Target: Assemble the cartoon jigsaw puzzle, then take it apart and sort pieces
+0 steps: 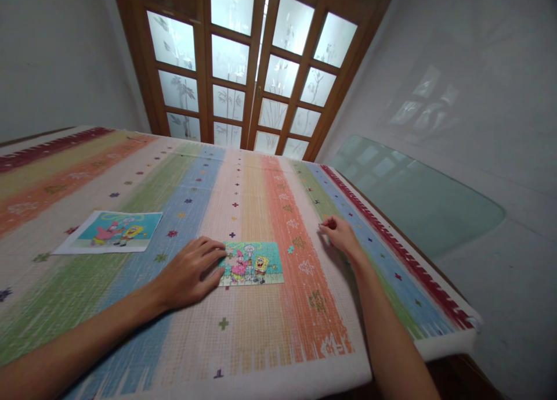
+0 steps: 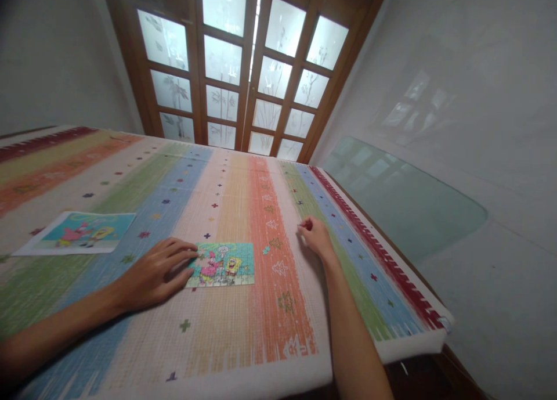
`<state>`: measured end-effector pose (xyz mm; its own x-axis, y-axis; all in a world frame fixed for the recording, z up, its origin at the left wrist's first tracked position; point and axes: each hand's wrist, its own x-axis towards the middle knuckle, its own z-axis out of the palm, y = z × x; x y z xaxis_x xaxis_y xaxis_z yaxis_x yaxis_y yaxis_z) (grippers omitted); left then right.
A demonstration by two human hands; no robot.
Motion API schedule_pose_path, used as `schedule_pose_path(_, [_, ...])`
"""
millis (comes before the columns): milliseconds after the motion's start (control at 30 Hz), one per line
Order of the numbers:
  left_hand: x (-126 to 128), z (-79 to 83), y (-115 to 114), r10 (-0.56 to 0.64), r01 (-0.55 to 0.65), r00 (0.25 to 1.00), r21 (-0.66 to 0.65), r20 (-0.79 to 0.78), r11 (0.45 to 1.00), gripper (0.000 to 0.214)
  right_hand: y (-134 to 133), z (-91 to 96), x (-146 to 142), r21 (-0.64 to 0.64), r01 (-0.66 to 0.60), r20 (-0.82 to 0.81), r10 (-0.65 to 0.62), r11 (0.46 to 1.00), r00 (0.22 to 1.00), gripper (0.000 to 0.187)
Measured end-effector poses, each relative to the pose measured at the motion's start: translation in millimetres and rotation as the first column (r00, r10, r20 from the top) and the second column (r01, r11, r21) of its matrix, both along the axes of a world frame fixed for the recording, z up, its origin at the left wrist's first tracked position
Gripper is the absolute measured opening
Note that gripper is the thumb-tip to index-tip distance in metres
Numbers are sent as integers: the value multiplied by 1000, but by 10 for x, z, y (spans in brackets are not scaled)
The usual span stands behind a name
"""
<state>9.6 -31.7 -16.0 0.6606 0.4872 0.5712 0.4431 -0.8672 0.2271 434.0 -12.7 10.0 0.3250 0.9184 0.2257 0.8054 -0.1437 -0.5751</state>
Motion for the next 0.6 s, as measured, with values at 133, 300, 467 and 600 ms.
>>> schedule_pose_path(133, [-2,3,0,1,-1,1000,-5,-3,1000,21,37,9,-401,151,-217,-265,251,964,931,19])
schedule_pose_path(300, [-6,20,-5,1,-1,1000,-8,4,1000,21,-44,-7,-1009,164,-430,-429,457,888,779,24])
schedule_pose_path(467, [8,31,-10,2,-2,1000,-31,2,1000,21,-197,-26,-1443,169,-606,-345,623,777,702,7])
schedule_pose_path(600, [12,30,-11,3,-3,1000,-33,-6,999,21,-267,-64,-1626,88,-693,-242,691,715,682,12])
